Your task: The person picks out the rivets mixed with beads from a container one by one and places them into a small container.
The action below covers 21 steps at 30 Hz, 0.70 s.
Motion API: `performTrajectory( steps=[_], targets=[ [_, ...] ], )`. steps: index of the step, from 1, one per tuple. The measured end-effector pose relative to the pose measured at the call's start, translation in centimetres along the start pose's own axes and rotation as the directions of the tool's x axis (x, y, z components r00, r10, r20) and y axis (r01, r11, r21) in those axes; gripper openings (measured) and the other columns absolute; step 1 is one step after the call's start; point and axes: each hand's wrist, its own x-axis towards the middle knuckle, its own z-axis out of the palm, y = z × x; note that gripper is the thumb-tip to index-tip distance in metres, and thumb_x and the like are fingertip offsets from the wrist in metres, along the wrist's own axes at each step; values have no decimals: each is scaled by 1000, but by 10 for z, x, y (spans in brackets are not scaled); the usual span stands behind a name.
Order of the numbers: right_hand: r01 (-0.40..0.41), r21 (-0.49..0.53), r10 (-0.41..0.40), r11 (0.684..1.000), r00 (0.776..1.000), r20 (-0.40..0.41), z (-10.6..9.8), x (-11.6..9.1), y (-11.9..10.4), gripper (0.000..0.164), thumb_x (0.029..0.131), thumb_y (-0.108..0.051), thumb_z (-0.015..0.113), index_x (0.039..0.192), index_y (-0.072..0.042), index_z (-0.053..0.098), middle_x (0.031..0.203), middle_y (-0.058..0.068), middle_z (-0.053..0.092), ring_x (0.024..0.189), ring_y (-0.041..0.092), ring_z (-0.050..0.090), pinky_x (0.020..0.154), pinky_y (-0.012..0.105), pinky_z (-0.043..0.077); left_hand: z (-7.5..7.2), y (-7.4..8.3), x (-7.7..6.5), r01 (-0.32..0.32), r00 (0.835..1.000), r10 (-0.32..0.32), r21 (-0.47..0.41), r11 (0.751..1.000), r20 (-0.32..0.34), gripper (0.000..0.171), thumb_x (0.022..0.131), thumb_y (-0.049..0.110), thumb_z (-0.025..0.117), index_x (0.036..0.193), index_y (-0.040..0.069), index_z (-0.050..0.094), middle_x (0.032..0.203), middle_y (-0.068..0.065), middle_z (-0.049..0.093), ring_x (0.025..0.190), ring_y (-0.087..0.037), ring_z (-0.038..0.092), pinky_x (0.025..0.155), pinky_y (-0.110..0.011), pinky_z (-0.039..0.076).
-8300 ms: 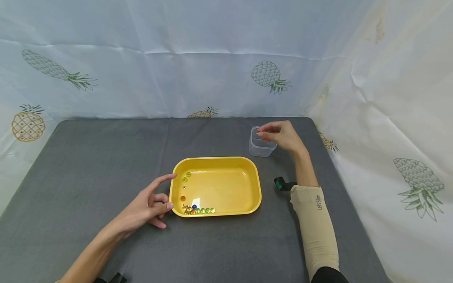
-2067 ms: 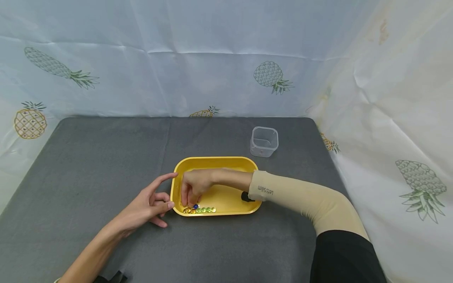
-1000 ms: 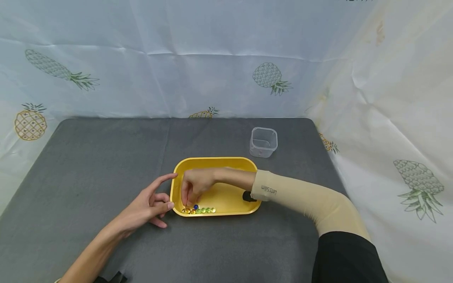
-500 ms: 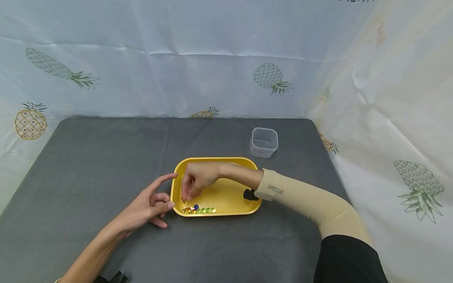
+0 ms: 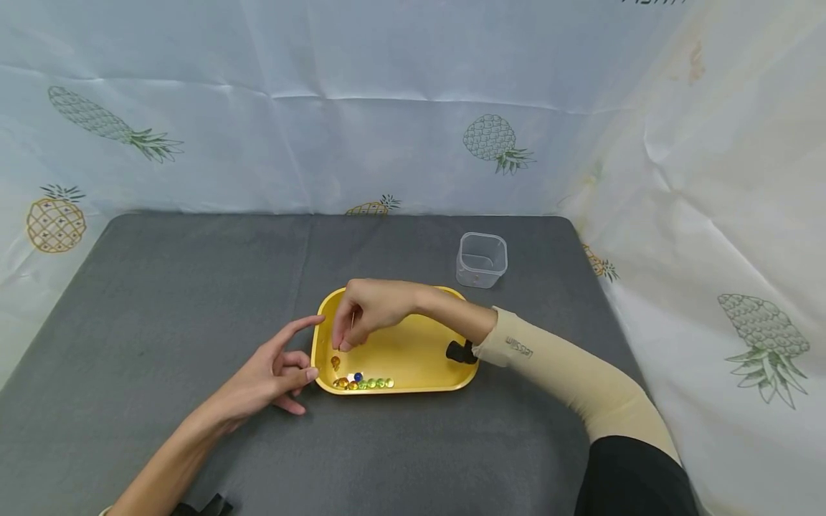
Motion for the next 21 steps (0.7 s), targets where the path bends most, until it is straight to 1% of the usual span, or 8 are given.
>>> performTrajectory(
  steps=[4,9,12,17,19,21],
  targets=[
    [15,15,-14,1000,999,-52,-5,-8,-2,14,98,-8,80,109,-1,83,104,7,84,88,7,76,88,30,67,0,0,0,3,1000,-3,-2,1000,0,79,106,10,70,169,29,27,92,-5,61,71,-13,55,64,-47,69],
    [8,33,-4,999,993,-119,-10,-19,-5,13,99,-10,80,109,-5,84,107,6,83,94,10,78,93,32,67,0,0,1,6,1000,-6,-2,1000,-4,79,105,10,70,169,30,27,92,-5,61,71,-13,55,65,-48,69],
    [5,55,2,998,990,-144,-11,-24,-6,12,98,-10,81,109,-5,84,108,7,83,96,18,79,94,33,67,0,1,0,6,1000,-6,-1,1000,-4,79,105,10,70,169,29,27,91,-5,61,71,-13,56,65,-48,69],
    [20,82,-6,996,986,-166,-11,-28,-8,12,99,-8,80,109,-4,83,108,9,83,100,41,77,94,33,67,0,1,0,8,1000,-8,1,1000,-4,79,106,10,69,169,28,27,91,-4,61,71,-13,56,65,-47,69],
    [26,86,-10,996,985,-173,-10,-29,-9,12,99,-8,80,110,-4,83,108,9,83,101,43,77,94,33,67,1,1,1,8,1000,-8,4,1000,-4,79,106,10,69,170,28,27,91,-5,61,71,-13,56,65,-47,69],
    [31,83,-16,996,983,-182,-10,-30,-9,13,98,-7,80,110,-4,83,108,9,83,101,41,78,94,34,67,1,1,1,7,1000,-7,5,1000,-4,79,106,10,69,170,28,27,91,-5,61,71,-13,56,65,-47,69]
  ],
)
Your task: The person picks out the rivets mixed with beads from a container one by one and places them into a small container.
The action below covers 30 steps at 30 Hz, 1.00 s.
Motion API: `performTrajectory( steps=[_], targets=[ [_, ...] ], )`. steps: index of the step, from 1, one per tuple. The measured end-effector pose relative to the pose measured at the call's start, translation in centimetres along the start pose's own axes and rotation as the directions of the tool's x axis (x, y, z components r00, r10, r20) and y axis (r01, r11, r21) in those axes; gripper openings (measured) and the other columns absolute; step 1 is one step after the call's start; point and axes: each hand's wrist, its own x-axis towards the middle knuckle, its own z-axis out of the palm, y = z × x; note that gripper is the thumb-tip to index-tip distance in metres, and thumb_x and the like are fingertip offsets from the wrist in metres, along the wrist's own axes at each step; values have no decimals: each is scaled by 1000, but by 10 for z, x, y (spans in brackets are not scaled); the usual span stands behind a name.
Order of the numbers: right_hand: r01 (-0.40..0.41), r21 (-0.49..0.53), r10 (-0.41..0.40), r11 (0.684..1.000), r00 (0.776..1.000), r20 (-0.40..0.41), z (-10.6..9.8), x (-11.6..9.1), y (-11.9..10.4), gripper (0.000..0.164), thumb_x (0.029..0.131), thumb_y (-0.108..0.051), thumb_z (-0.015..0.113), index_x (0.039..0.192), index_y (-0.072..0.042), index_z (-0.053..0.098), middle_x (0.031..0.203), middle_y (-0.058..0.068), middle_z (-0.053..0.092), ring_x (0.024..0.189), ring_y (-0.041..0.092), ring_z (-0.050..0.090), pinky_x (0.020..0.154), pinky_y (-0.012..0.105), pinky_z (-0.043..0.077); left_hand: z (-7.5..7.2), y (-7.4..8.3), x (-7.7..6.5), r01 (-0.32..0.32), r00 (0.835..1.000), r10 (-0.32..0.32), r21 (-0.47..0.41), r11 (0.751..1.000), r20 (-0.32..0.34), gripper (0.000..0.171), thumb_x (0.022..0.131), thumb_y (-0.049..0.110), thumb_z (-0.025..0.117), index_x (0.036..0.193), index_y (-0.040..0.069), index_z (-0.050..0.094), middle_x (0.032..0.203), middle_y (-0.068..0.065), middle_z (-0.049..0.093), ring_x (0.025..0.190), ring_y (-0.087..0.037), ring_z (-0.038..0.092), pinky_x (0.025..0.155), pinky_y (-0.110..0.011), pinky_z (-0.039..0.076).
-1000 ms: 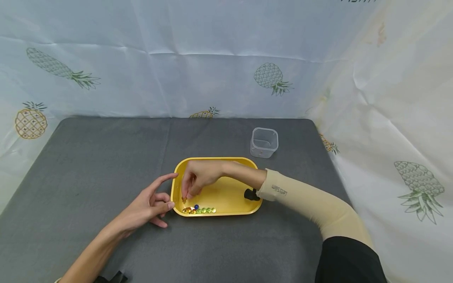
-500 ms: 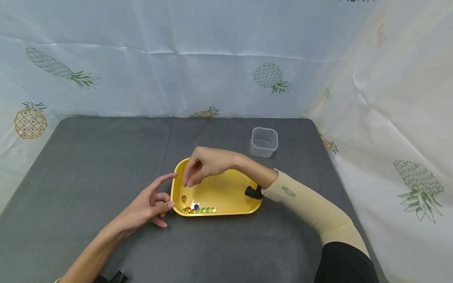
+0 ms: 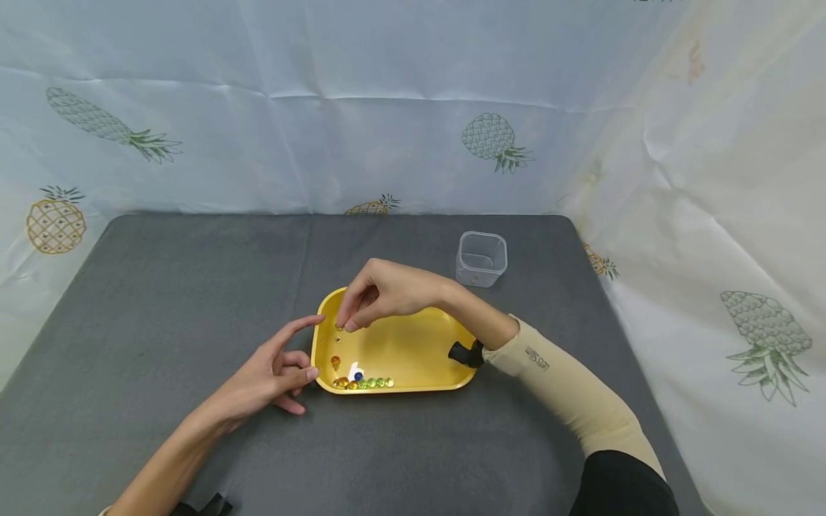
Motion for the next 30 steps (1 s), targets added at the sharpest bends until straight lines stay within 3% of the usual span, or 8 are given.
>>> performTrajectory(
  steps=[4,14,21,30],
  targets=[
    [5,1,-5,1000,1000,-23,0,-3,1,13,98,-6,80,110,-6,83,109,11,83,99,32,79,95,34,67,0,0,0,-3,1000,3,3,1000,-1,79,106,10,70,170,28,27,91,-6,61,71,-13,56,65,-48,69],
    [39,1,-39,999,993,-114,-10,-18,-2,13,98,-7,80,111,-5,83,109,12,82,98,35,77,93,35,67,1,0,1,0,1000,0,10,1000,-7,80,105,10,70,170,27,26,90,-5,60,70,-14,57,64,-47,69],
    [45,-12,-46,999,981,-189,-19,-29,-5,13,98,-5,80,110,-5,83,106,11,81,92,22,75,89,32,67,0,0,1,-1,1000,1,5,1000,-8,80,105,9,70,170,27,26,89,-5,60,70,-14,57,64,-47,69],
    [19,-23,-24,1000,961,-275,-29,-41,-6,12,97,-8,82,109,-6,84,103,10,81,89,30,73,85,31,67,0,0,1,-2,1000,2,7,1000,-12,80,105,9,70,170,27,27,90,-6,60,70,-14,57,64,-48,69]
  ],
)
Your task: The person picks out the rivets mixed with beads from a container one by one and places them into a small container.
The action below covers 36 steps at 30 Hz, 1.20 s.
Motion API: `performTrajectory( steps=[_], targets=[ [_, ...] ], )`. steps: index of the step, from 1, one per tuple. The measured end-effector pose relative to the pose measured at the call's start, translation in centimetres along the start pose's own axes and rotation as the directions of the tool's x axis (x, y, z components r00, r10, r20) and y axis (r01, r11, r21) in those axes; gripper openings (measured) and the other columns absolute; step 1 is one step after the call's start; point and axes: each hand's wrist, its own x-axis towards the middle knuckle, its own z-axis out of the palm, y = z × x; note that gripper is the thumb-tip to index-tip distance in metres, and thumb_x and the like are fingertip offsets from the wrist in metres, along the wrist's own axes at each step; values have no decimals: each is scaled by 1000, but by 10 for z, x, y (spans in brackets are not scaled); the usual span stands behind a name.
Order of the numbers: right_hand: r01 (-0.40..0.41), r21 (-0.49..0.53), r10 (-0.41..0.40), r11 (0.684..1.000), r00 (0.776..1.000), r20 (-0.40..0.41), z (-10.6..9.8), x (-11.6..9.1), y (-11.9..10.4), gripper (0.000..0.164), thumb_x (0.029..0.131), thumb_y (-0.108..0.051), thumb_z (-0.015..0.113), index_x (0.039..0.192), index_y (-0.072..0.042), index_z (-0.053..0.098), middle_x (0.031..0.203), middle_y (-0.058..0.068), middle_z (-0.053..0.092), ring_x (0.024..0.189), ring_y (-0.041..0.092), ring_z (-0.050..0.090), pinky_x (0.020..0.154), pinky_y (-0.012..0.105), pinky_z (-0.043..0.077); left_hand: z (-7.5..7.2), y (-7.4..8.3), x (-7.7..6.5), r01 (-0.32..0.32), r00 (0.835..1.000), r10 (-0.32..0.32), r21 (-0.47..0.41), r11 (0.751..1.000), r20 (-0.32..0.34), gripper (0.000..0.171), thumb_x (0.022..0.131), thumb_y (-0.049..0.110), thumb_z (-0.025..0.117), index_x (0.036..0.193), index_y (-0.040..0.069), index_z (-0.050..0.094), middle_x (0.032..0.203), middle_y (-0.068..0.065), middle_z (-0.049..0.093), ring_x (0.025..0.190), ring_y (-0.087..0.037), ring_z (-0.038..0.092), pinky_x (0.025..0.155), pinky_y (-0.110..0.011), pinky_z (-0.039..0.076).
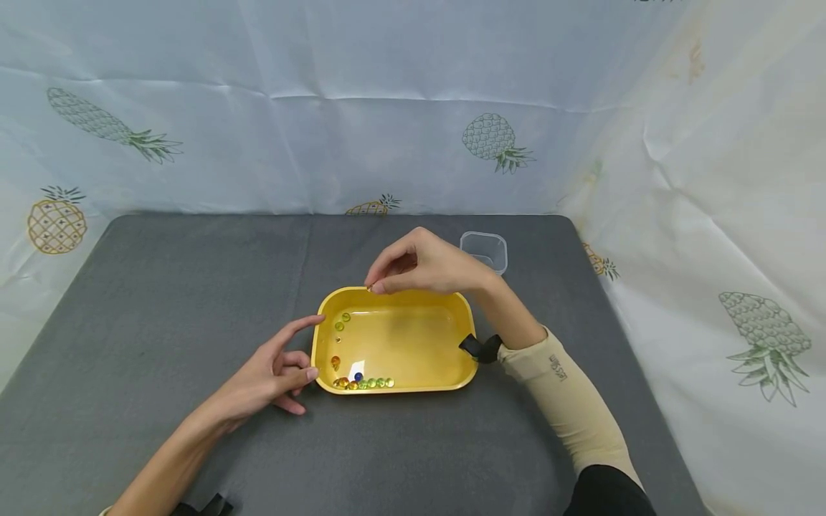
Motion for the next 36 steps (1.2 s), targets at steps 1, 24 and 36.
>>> performTrajectory(
  steps=[1,24,36],
  targets=[
    [2,-2,-2,1000,1000,-8,-1,-1,0,12,97,-8,82,109,-6,84,103,12,81,89,28,73,85,31,67,0,0,0,-2,1000,2,1,1000,0,80,105,9,70,169,27,27,90,-6,60,70,-14,57,64,-47,69],
    [-66,-10,62,998,972,-227,-34,-39,20,15,98,-6,80,112,-2,82,106,7,81,92,22,78,87,33,68,0,0,0,2,1000,-2,9,1000,3,80,105,9,70,170,29,27,91,-6,61,71,-14,56,64,-47,69],
    [-120,6,116,993,938,-325,-47,-55,31,18,99,-6,79,115,0,81,104,-3,82,91,18,76,84,29,66,0,-1,0,2,1000,-2,8,1000,2,81,105,9,71,170,29,27,90,-6,60,71,-14,56,64,-47,69]
  ],
)
